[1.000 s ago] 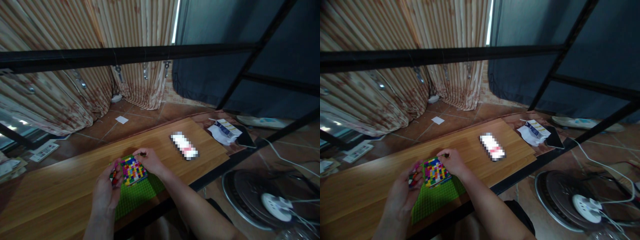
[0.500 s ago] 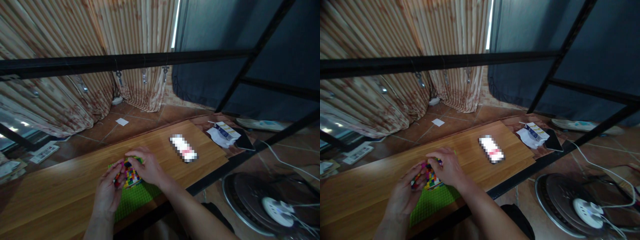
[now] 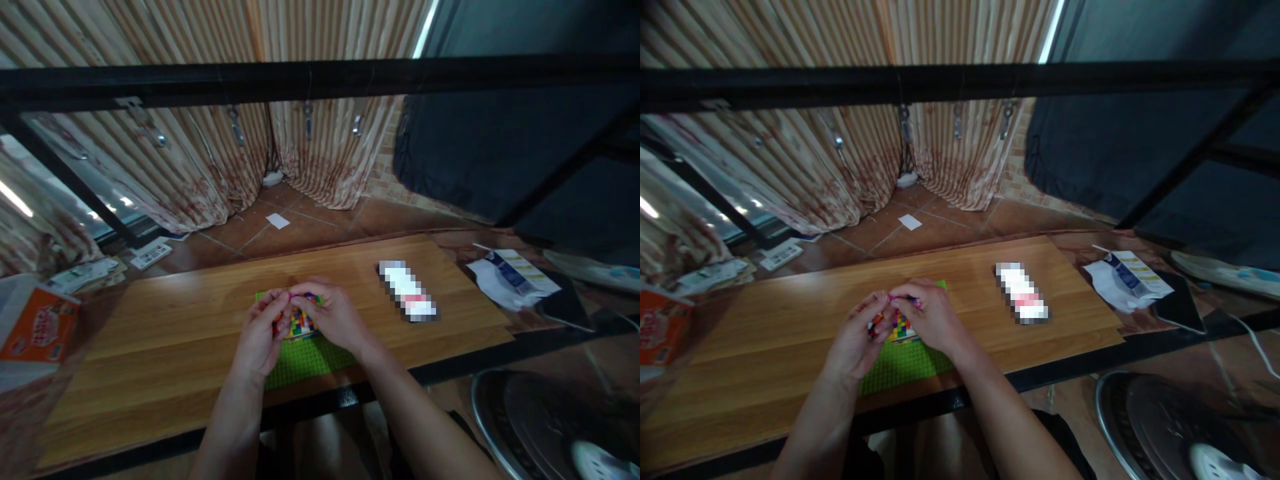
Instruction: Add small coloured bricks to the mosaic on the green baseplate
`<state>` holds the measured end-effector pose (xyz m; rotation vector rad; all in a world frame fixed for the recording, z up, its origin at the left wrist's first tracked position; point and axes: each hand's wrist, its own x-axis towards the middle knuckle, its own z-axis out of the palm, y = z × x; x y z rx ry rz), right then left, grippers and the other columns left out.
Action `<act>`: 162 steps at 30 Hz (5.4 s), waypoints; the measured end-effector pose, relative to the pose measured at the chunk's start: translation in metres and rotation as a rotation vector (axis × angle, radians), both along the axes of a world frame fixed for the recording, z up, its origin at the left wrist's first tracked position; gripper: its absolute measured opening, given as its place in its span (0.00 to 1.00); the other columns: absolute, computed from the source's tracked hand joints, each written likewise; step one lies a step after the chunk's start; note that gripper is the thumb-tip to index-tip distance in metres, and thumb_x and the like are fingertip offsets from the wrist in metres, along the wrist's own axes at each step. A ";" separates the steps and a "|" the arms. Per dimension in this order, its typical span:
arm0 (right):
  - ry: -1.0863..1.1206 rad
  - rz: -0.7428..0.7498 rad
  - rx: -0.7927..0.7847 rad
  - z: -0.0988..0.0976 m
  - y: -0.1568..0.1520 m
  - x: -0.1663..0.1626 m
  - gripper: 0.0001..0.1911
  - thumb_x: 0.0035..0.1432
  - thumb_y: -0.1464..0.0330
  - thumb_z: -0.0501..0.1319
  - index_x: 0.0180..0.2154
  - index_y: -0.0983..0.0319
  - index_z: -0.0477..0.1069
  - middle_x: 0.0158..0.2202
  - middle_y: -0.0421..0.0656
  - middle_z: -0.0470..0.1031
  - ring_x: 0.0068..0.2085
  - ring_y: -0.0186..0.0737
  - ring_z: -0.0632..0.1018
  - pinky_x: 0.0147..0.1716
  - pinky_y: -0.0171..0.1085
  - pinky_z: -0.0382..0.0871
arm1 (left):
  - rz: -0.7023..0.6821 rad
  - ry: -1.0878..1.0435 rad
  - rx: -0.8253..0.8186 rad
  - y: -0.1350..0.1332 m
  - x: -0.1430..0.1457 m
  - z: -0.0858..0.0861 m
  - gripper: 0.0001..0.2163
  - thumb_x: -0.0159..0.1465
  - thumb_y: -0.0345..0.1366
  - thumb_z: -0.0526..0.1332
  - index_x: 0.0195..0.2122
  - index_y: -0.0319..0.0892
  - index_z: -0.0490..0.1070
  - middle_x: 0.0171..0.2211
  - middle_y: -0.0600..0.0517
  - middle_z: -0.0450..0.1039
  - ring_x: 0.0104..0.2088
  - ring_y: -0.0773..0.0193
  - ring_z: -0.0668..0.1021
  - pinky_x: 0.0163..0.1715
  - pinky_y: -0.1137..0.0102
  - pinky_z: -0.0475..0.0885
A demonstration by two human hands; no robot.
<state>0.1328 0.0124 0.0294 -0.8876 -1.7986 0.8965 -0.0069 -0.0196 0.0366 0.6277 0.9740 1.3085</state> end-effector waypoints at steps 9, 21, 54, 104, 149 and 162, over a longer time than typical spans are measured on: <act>-0.036 -0.017 0.023 -0.005 0.002 0.005 0.07 0.63 0.69 0.61 0.37 0.56 0.79 0.34 0.40 0.78 0.39 0.38 0.77 0.42 0.40 0.69 | -0.035 0.039 0.019 0.001 0.003 -0.004 0.14 0.54 0.41 0.70 0.25 0.38 0.68 0.18 0.59 0.60 0.16 0.78 0.57 0.14 0.79 0.47; 0.163 -0.023 -0.095 -0.008 0.001 0.004 0.06 0.59 0.66 0.63 0.36 0.56 0.80 0.34 0.40 0.80 0.37 0.38 0.79 0.41 0.39 0.72 | -0.050 -0.056 -0.010 -0.001 0.003 -0.001 0.14 0.50 0.40 0.72 0.27 0.37 0.70 0.19 0.59 0.60 0.16 0.80 0.56 0.14 0.80 0.45; -0.410 -0.289 0.072 -0.032 0.018 0.022 0.07 0.58 0.68 0.61 0.33 0.57 0.79 0.35 0.43 0.82 0.38 0.45 0.79 0.42 0.44 0.71 | 0.132 -0.053 -0.071 0.003 -0.005 -0.007 0.12 0.52 0.38 0.70 0.26 0.36 0.70 0.20 0.58 0.63 0.16 0.78 0.60 0.14 0.80 0.47; -0.115 -0.314 -0.172 -0.050 0.021 0.012 0.16 0.62 0.60 0.57 0.37 0.62 0.79 0.38 0.47 0.81 0.40 0.45 0.80 0.42 0.41 0.71 | 0.096 -0.041 -0.106 0.001 -0.002 -0.011 0.12 0.51 0.37 0.69 0.32 0.33 0.74 0.20 0.57 0.65 0.15 0.79 0.59 0.14 0.80 0.45; -0.241 -0.220 -0.157 -0.025 0.023 0.037 0.11 0.60 0.64 0.58 0.32 0.58 0.79 0.36 0.43 0.81 0.39 0.42 0.79 0.40 0.41 0.70 | 0.454 -0.430 -0.366 0.015 -0.015 -0.003 0.10 0.64 0.20 0.51 0.29 0.34 0.68 0.24 0.51 0.66 0.22 0.74 0.70 0.17 0.83 0.65; -0.182 -0.226 -0.213 -0.030 0.023 0.035 0.09 0.58 0.65 0.60 0.32 0.58 0.79 0.34 0.42 0.82 0.38 0.42 0.80 0.40 0.42 0.69 | 0.363 -0.473 -0.348 0.011 -0.015 0.001 0.10 0.65 0.20 0.49 0.34 0.32 0.70 0.25 0.51 0.66 0.18 0.77 0.66 0.12 0.84 0.58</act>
